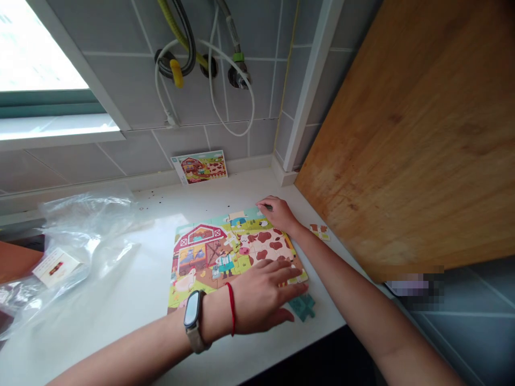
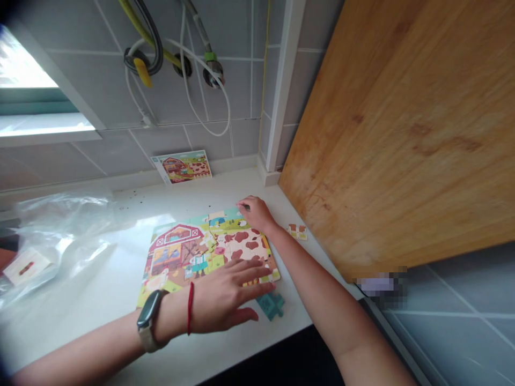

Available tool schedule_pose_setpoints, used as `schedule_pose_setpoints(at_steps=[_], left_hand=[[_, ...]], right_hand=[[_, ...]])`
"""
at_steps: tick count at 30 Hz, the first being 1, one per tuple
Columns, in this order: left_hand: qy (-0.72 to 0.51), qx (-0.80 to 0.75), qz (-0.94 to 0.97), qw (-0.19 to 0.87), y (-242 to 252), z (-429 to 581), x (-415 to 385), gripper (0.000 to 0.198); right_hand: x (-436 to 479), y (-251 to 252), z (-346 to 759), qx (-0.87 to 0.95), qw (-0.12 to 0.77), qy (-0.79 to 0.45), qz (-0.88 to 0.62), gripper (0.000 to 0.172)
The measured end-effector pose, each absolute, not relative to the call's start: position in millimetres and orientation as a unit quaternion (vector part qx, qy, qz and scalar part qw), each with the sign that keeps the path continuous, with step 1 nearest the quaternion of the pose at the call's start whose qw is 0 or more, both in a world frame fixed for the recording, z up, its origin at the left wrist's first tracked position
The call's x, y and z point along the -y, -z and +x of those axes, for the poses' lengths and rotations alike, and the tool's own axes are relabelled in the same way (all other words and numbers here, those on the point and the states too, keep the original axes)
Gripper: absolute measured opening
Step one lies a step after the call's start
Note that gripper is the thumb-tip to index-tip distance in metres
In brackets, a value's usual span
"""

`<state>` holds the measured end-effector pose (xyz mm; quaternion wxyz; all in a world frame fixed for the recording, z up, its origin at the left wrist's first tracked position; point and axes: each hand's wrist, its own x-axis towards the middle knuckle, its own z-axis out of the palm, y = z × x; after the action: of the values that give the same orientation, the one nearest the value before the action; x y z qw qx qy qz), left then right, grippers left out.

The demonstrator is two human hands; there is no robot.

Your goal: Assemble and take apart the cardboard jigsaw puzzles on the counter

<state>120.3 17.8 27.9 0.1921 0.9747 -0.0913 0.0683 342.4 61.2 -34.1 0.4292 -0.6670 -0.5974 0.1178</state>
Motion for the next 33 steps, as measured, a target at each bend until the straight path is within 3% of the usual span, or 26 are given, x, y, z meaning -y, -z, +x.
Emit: schedule_pose_setpoints(at_steps=[5,7,12,17,23,28,33], left_hand=[[-0.156,0.142,0.973,0.098,8,126,9,0.026],[-0.172,0.155,0.969,0.081,14,128,11,0.024],[-0.154,0.169,0.964,0.133,-13,128,1,0.025],[-0.179,0.014,0.957,0.229,-43,123,-67,0.027],[-0.229,-0.227,0.911,0.257,-8,121,-161,0.018],[-0.238,-0.236,0.921,0.197,26,120,-177,0.016],[-0.263,-0.218,0.916,0.212,34,121,-177,0.015]], right_hand=[[-60,32,343,0.608,0.419,-0.121,-0.663,0.018],[-60,32,344,0.614,0.413,-0.123,-0.661,0.017],[-62,37,347,0.625,0.395,-0.12,-0.663,0.016],[-64,40,348,0.631,0.387,-0.117,-0.663,0.016],[-63,40,348,0.632,0.369,-0.11,-0.673,0.018],[-58,34,339,0.65,0.345,-0.059,-0.674,0.023],[-55,27,323,0.719,0.317,-0.081,-0.613,0.03]])
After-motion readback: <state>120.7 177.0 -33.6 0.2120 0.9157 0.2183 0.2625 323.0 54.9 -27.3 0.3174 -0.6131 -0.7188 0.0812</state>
